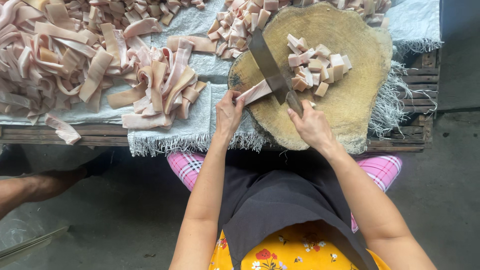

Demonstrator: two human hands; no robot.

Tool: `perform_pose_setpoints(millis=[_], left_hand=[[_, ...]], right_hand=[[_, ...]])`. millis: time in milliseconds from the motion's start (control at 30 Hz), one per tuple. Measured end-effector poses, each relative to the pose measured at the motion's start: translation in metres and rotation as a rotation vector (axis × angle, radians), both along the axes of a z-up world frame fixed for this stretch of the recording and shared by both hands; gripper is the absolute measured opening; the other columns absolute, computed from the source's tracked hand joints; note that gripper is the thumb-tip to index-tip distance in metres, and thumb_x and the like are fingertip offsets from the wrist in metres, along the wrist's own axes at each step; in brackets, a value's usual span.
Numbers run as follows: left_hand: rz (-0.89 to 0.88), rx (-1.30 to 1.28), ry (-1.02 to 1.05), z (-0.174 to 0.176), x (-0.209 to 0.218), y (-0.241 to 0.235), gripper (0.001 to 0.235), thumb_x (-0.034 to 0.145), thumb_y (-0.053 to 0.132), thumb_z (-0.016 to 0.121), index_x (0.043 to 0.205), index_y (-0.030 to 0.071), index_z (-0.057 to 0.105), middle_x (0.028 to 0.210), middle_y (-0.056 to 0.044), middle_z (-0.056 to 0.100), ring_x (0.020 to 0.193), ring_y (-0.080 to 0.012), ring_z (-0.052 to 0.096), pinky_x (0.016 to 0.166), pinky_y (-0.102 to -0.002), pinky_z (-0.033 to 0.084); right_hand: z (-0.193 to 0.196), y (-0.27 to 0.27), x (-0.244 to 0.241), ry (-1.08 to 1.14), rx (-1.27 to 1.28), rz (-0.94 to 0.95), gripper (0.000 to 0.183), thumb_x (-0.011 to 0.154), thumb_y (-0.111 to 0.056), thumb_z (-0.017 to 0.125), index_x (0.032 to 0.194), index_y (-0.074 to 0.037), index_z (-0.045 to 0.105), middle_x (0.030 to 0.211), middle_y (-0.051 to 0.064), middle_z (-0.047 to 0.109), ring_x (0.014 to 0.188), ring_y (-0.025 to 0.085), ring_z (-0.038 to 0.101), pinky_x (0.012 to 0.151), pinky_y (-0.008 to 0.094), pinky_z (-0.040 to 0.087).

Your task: The person cuts strips of pork belly into small cubes using a large cleaver on a wooden cutting board. The person holds the meat strips with the left hand and chops them into uniform pieces, which are then pushed aside on the board.

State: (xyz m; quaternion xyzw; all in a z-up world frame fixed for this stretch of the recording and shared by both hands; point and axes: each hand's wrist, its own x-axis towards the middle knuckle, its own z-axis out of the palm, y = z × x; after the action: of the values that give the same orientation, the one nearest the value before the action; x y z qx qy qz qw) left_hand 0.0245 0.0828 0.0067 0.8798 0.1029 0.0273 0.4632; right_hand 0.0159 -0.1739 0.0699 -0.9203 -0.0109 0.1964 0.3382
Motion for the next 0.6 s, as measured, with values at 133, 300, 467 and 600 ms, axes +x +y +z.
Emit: perform_pose_setpoints(millis=[133,300,467,600], left_hand=[[-0.016,-0.045,0.044,0.000,0.004,-0.010,0.022,0.095,0.015,0.066,0.108,-0.003,0.068,0.094,-0.020,0.075,0.081,-0.0278,0.074,0.074,-0.040,0.057],[-0.019,0.021,-0.014,0.004,0.005,-0.011,0.021,0.095,0.013,0.067,0.108,-0.004,0.068,0.096,-0.021,0.074,0.083,-0.0281,0.072,0.076,-0.041,0.056],[-0.023,0.022,0.007,0.008,0.005,-0.009,0.021,0.096,0.014,0.066,0.108,-0.003,0.068,0.098,-0.021,0.074,0.085,-0.0291,0.073,0.078,-0.041,0.057],[-0.014,0.024,0.065,0.009,0.003,-0.006,0.021,0.097,0.015,0.066,0.109,-0.002,0.069,0.097,-0.021,0.075,0.086,-0.0293,0.074,0.079,-0.040,0.057]], right_hand=[[0.047,0.001,-0.004,-0.151,0.110,-0.055,0.041,0.104,-0.040,0.056,0.120,-0.002,0.058,0.059,0.012,0.064,0.051,0.025,0.066,0.047,0.042,0.052],[0.076,0.000,-0.011,-0.515,0.287,-0.081,0.037,0.111,-0.037,0.057,0.119,-0.001,0.053,0.065,0.004,0.059,0.051,0.013,0.061,0.045,0.035,0.049],[0.009,0.010,-0.005,-0.257,0.165,-0.018,0.039,0.112,-0.037,0.051,0.119,0.001,0.048,0.066,0.011,0.062,0.050,0.022,0.062,0.045,0.035,0.053],[-0.029,0.003,-0.001,-0.153,-0.046,0.056,0.039,0.108,-0.038,0.056,0.116,0.000,0.053,0.067,0.017,0.067,0.060,0.032,0.068,0.050,0.041,0.052]])
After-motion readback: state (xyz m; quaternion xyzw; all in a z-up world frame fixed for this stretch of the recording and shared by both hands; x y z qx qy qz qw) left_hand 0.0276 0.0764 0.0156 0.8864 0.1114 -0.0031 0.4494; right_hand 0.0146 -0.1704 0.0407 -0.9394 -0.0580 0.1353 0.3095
